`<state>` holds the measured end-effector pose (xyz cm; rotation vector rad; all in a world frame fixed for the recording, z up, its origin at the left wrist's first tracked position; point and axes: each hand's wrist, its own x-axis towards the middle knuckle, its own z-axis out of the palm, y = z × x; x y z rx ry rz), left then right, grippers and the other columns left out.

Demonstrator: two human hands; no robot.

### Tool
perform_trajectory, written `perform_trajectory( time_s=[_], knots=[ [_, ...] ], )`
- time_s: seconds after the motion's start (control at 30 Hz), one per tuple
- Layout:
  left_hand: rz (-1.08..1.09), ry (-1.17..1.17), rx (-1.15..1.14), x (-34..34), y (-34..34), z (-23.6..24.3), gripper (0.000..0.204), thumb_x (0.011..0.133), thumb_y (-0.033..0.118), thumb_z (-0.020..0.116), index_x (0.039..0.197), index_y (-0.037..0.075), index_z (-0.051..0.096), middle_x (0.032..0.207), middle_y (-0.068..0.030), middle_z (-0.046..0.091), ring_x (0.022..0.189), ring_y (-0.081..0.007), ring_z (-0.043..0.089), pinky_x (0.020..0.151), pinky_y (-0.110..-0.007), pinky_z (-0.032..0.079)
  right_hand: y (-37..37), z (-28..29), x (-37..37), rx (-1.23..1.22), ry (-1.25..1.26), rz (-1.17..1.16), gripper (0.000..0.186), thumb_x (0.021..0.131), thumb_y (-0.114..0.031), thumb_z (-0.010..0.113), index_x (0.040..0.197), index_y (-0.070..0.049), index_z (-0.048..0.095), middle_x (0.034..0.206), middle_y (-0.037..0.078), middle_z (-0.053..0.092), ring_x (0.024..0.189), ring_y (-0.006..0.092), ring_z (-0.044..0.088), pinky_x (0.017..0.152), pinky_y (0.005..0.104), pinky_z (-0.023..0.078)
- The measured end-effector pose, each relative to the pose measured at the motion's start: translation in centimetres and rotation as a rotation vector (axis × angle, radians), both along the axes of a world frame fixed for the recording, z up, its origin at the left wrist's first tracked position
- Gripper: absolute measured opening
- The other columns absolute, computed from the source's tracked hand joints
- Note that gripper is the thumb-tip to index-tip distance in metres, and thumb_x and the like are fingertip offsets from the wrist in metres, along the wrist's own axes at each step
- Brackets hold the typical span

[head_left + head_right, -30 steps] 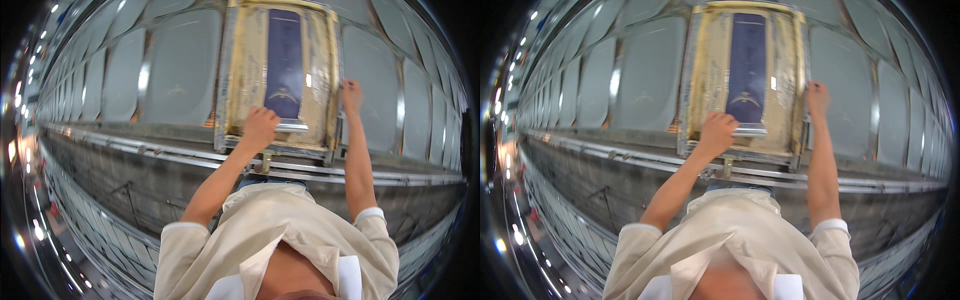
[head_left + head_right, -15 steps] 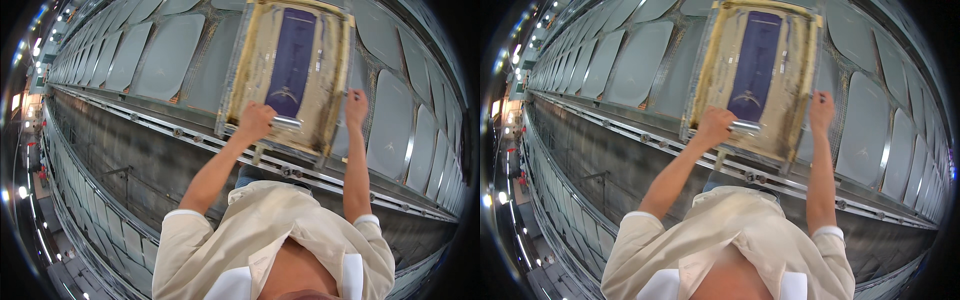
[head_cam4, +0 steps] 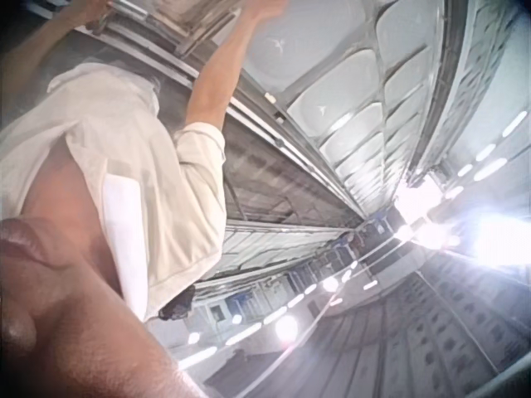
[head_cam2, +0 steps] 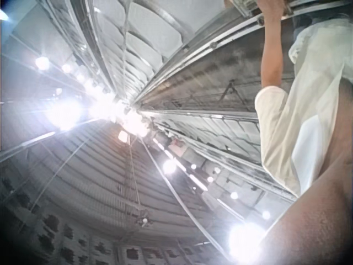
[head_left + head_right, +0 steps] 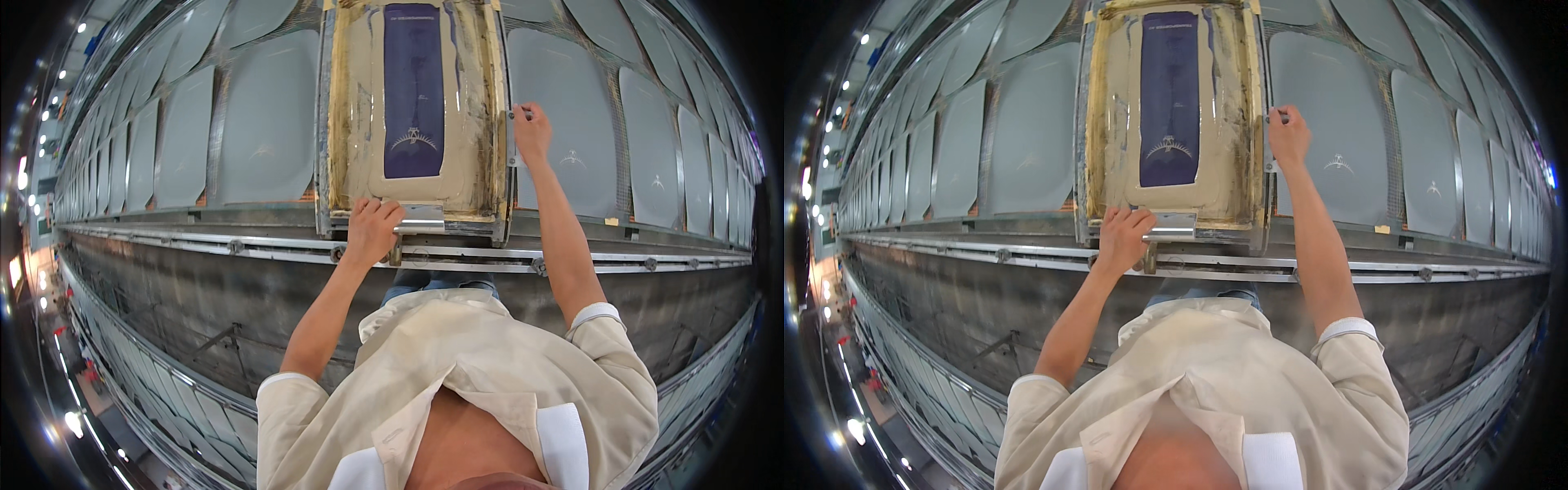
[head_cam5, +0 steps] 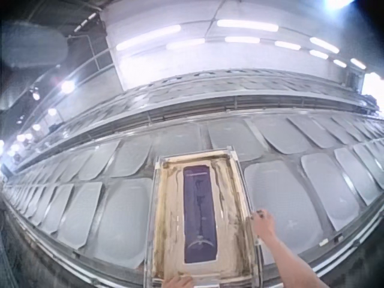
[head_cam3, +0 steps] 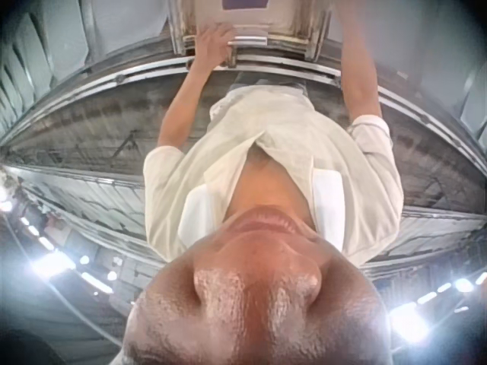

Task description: The person uses a squeegee to pull ink across a screen-printing frame mounted on a rail, repeatedly wiping the squeegee and reapplying ink to the screen. The person continues this cycle of pulling ink and cleaning the squeegee throughout the clip.

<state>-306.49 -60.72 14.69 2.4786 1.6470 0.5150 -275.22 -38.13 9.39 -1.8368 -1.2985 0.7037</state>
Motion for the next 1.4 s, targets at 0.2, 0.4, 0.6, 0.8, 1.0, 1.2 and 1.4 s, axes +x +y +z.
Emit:
perform_trajectory(
  time_s=[0.2,0.4,0.6,0.8,1.0,1.2,1.4],
  knots=[
    [-0.058,0.041,0.094,-0.1,4.2,-2.0,0.029,0.069,0.003,0.069,0.097,0.009,0.066,0.101,-0.0003,0.064,0.086,-0.0214,0.058,0.083,-0.039,0.042,1.0,-1.9,-0.2,-0.123,-0.039,-0.023,0.028,0.093,-0.032,0.066,0.098,-0.005,0.069,0.086,0.017,0.072,0.079,0.0335,0.067,0.074,0.042,0.051],
    [-0.049,0.004,0.181,-2.2,20.1,-4.1,0.04,0.064,-0.003,0.067,0.101,0.011,0.069,0.106,0.0002,0.069,0.091,-0.0225,0.06,0.086,-0.04,0.042,1.3,-1.1,1.1,-0.227,-0.149,0.133,0.026,0.092,-0.028,0.067,0.098,-0.003,0.069,0.086,0.017,0.07,0.08,0.033,0.066,0.072,0.0422,0.05],
    [-0.018,0.06,0.221,-4.8,39.2,-5.3,0.036,0.067,0.001,0.069,0.1,0.014,0.073,0.103,-0.0003,0.072,0.091,-0.0223,0.064,0.086,-0.042,0.044,10.4,1.1,-0.3,-0.092,-0.208,0.455,0.039,0.091,-0.037,0.071,0.112,-0.005,0.069,0.107,0.015,0.071,0.102,0.0342,0.066,0.089,0.0428,0.051],
    [-0.082,0.051,-0.098,-3.6,48.8,-1.4,0.023,0.075,0.021,0.076,0.096,0.012,0.073,0.092,-0.0079,0.073,0.088,-0.0304,0.069,0.078,-0.044,0.051,25.1,7.9,-9.5,0.271,-0.271,0.778,0.039,0.078,-0.034,0.078,0.106,-0.007,0.072,0.108,0.017,0.071,0.103,0.0356,0.067,0.089,0.0447,0.053],
    [-0.057,0.011,-0.344,-5.4,54.8,-1.9,0.034,0.076,0.026,0.08,0.106,0.011,0.074,0.083,-0.0129,0.072,0.08,-0.0328,0.068,0.076,-0.043,0.051,33.2,6.3,-15.4,-0.113,-0.688,1.004,0.031,0.073,-0.024,0.076,0.097,-0.003,0.076,0.095,0.023,0.073,0.093,0.0392,0.071,0.082,0.0473,0.055],
    [-0.029,0.044,-0.412,-4.5,53.7,-2.3,0.037,0.075,0.03,0.079,0.108,0.013,0.074,0.084,-0.0131,0.071,0.08,-0.0317,0.067,0.075,-0.042,0.051,33.8,3.9,-15.2,-0.152,-0.747,1.013,0.029,0.072,-0.026,0.076,0.089,-0.002,0.076,0.093,0.022,0.073,0.091,0.0366,0.072,0.08,0.0476,0.057],
    [-0.024,0.053,-0.306,-3.7,43.1,-1.8,0.026,0.077,0.03,0.076,0.098,0.015,0.073,0.089,-0.0105,0.073,0.089,-0.0315,0.069,0.078,-0.043,0.052,23.9,4.0,-15.4,-0.203,-0.791,1.016,0.036,0.075,-0.034,0.079,0.1,-0.008,0.074,0.101,0.018,0.073,0.096,0.0363,0.07,0.084,0.0453,0.055]
  ],
)
